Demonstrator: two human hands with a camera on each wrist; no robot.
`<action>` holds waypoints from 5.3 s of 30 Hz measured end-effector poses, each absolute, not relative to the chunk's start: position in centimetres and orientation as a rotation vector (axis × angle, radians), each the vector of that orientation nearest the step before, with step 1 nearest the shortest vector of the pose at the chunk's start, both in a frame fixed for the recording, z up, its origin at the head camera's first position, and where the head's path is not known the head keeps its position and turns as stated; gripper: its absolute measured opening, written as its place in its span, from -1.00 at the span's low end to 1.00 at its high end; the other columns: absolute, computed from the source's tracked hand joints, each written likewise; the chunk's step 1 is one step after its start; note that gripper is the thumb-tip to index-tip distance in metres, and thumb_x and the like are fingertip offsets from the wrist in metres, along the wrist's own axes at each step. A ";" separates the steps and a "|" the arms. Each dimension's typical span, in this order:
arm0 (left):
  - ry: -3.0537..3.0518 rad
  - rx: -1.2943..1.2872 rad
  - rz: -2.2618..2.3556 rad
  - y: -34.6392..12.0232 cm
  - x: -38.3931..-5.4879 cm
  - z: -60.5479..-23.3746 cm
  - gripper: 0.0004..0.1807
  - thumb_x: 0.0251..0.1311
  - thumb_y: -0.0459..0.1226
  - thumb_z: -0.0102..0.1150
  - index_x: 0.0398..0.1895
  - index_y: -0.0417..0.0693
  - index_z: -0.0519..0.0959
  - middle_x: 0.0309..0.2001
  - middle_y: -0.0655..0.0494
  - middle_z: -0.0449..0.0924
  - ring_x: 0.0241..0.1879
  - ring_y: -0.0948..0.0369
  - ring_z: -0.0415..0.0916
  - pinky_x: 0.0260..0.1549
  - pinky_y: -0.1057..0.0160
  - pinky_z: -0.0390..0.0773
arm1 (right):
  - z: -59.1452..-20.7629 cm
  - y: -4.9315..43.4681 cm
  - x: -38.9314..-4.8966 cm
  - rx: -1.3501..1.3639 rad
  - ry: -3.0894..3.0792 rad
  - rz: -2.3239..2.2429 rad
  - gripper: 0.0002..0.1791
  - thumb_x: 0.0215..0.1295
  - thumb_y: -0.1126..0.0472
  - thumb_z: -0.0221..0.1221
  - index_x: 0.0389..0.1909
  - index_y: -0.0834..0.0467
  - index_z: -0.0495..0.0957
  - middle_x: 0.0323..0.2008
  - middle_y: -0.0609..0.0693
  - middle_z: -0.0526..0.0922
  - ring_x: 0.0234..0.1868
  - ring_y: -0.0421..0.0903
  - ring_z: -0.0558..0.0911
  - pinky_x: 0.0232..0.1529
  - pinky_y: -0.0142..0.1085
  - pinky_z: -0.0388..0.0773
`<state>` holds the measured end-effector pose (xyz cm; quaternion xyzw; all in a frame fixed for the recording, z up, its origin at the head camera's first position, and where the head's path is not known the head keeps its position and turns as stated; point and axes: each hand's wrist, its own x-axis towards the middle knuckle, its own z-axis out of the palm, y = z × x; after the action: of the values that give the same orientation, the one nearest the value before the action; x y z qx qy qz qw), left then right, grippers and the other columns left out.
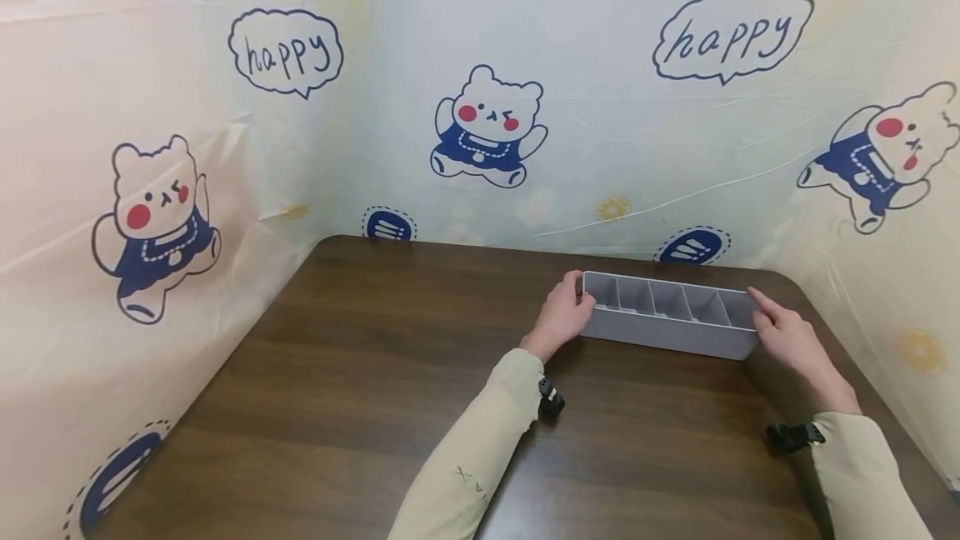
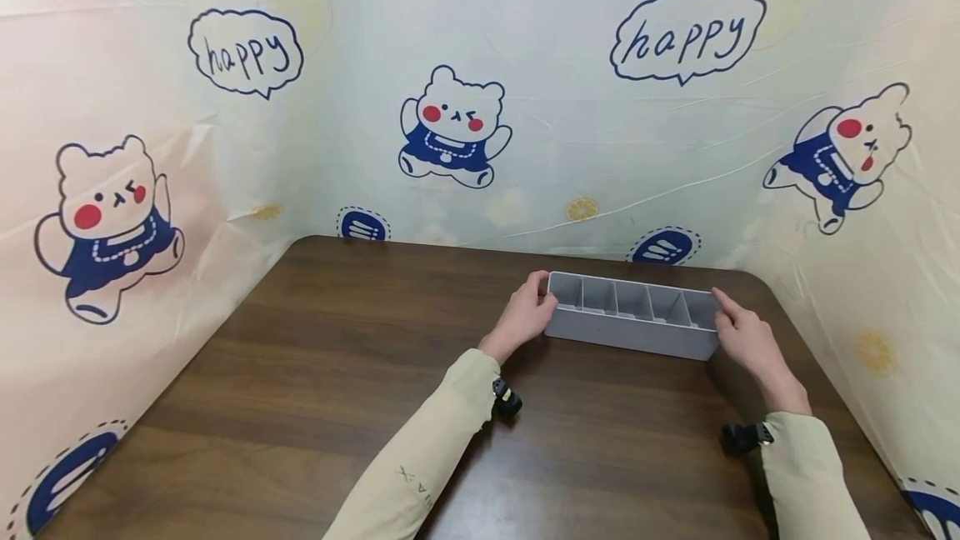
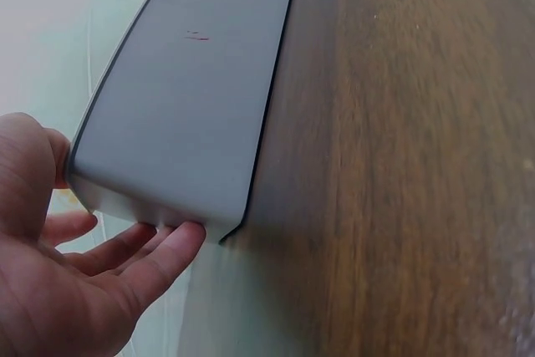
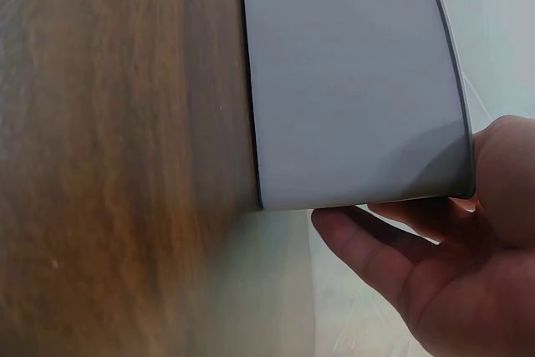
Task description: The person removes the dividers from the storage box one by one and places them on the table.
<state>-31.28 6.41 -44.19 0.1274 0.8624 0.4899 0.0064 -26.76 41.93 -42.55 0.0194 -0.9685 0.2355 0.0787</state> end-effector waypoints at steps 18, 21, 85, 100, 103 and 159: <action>2.684 0.394 1.585 5.6 -31.0 -44.2 -0.47 0.40 -0.17 -0.10 0.40 -0.06 0.22 0.02 -0.03 0.51 -0.23 0.18 0.47 -0.21 0.23 0.50 | -42.5 41.0 -26.8 0.069 -2.881 0.697 -0.45 0.49 0.19 -0.20 0.43 0.31 0.17 -0.18 0.42 0.48 -0.39 0.21 0.45 -0.46 -0.21 0.27; 2.682 0.392 1.594 5.5 -31.1 -44.3 -0.48 0.40 -0.18 -0.10 0.40 -0.05 0.23 0.00 -0.02 0.51 -0.23 0.18 0.46 -0.21 0.23 0.49 | -42.5 40.9 -26.8 0.061 -2.876 0.690 -0.45 0.49 0.19 -0.19 0.43 0.30 0.18 -0.15 0.44 0.48 -0.37 0.23 0.45 -0.42 -0.18 0.29; 2.736 0.312 1.595 2.5 -32.3 -44.6 -0.44 0.34 -0.18 -0.13 0.41 -0.04 0.23 0.08 -0.03 0.48 -0.07 0.15 0.46 -0.09 0.16 0.50 | -42.8 37.5 -28.0 0.073 -2.861 0.759 -0.44 0.46 0.22 -0.22 0.44 0.27 0.20 -0.60 0.03 0.27 -0.66 -0.09 0.25 -0.60 -0.23 0.22; 2.741 0.289 1.597 1.8 -32.4 -44.5 -0.43 0.33 -0.19 -0.12 0.41 -0.04 0.23 0.08 -0.04 0.48 -0.07 0.13 0.46 -0.09 0.15 0.49 | -42.8 36.8 -28.5 0.077 -2.853 0.753 -0.44 0.44 0.24 -0.19 0.44 0.25 0.21 -0.54 0.10 0.37 -0.62 -0.05 0.28 -0.57 -0.23 0.23; 2.735 0.286 1.606 1.7 -32.4 -44.5 -0.43 0.33 -0.19 -0.12 0.41 -0.04 0.22 0.08 -0.03 0.48 -0.06 0.13 0.46 -0.08 0.14 0.49 | -42.8 36.7 -28.6 0.077 -2.851 0.764 -0.43 0.43 0.25 -0.20 0.44 0.26 0.20 -0.56 0.08 0.34 -0.63 -0.06 0.28 -0.57 -0.23 0.23; 2.743 0.199 1.635 -1.2 -32.8 -44.9 -0.46 0.36 -0.20 -0.09 0.41 0.00 0.22 0.14 -0.06 0.47 0.08 0.06 0.48 0.06 0.03 0.51 | -42.8 33.9 -29.8 0.171 -2.879 0.791 -0.43 0.46 0.23 -0.20 0.46 0.26 0.17 -0.58 0.06 0.30 -0.64 -0.06 0.28 -0.53 -0.23 0.25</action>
<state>-32.84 -1.18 -44.86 0.0621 0.8571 0.5107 -0.0289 -29.84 33.91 -42.78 0.0570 -0.9599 0.2639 0.0755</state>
